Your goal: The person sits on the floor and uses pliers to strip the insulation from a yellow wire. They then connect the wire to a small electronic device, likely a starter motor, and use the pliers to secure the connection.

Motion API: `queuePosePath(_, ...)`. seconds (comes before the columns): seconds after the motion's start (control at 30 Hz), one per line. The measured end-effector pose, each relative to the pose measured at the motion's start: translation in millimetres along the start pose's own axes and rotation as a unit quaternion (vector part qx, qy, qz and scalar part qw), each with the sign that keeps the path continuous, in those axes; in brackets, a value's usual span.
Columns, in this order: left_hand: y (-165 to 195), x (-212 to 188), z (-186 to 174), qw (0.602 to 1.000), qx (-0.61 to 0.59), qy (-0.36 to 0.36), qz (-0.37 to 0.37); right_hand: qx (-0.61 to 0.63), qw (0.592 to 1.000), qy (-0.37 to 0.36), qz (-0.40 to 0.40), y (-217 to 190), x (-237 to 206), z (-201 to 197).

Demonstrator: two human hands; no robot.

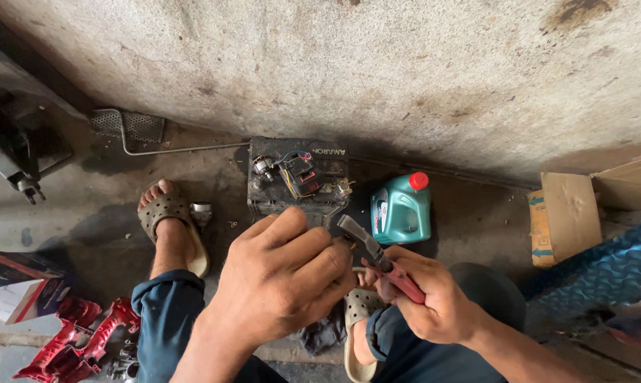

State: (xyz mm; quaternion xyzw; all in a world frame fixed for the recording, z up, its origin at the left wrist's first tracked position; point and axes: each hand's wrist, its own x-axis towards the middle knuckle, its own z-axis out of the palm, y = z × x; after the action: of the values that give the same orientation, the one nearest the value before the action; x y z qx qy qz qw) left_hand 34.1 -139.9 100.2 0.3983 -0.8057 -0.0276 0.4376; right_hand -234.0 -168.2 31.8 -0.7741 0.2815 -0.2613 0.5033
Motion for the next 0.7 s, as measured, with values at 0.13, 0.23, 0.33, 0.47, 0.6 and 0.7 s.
queuePosePath(0.13, 2.5, 1.7, 3.5, 1.0, -0.002, 0.019, -0.007, -0.055, 0.998, 0.024, -0.019, -3.7, -1.9, 0.7)
queuePosePath(0.23, 2.7, 2.3, 7.4, 0.999, -0.016, 0.023, -0.029, -0.049, 0.998, 0.037, -0.029, -3.6, -1.7, 3.8)
queuePosePath(0.33, 3.3, 1.0, 15.3, 0.996, -0.032, 0.027, -0.076, -0.039, 0.997, 0.039, -0.05, 0.0, -0.7, 6.0)
queuePosePath(0.47, 6.2, -2.8, 32.7, 0.989, -0.06, 0.043, -0.125, -0.058, 0.995, 0.065, -0.042, 0.5, 1.0, 6.2)
queuePosePath(0.6, 13.7, -6.5, 55.7, 0.968, -0.127, 0.088, -0.196, -0.069, 0.993, 0.094, 0.019, -4.8, 2.3, 7.8)
queuePosePath(0.7, 11.5, -8.8, 67.6, 0.969, -0.14, 0.119, -0.167, -0.055, 0.987, 0.148, 0.018, -2.2, 3.0, 14.5)
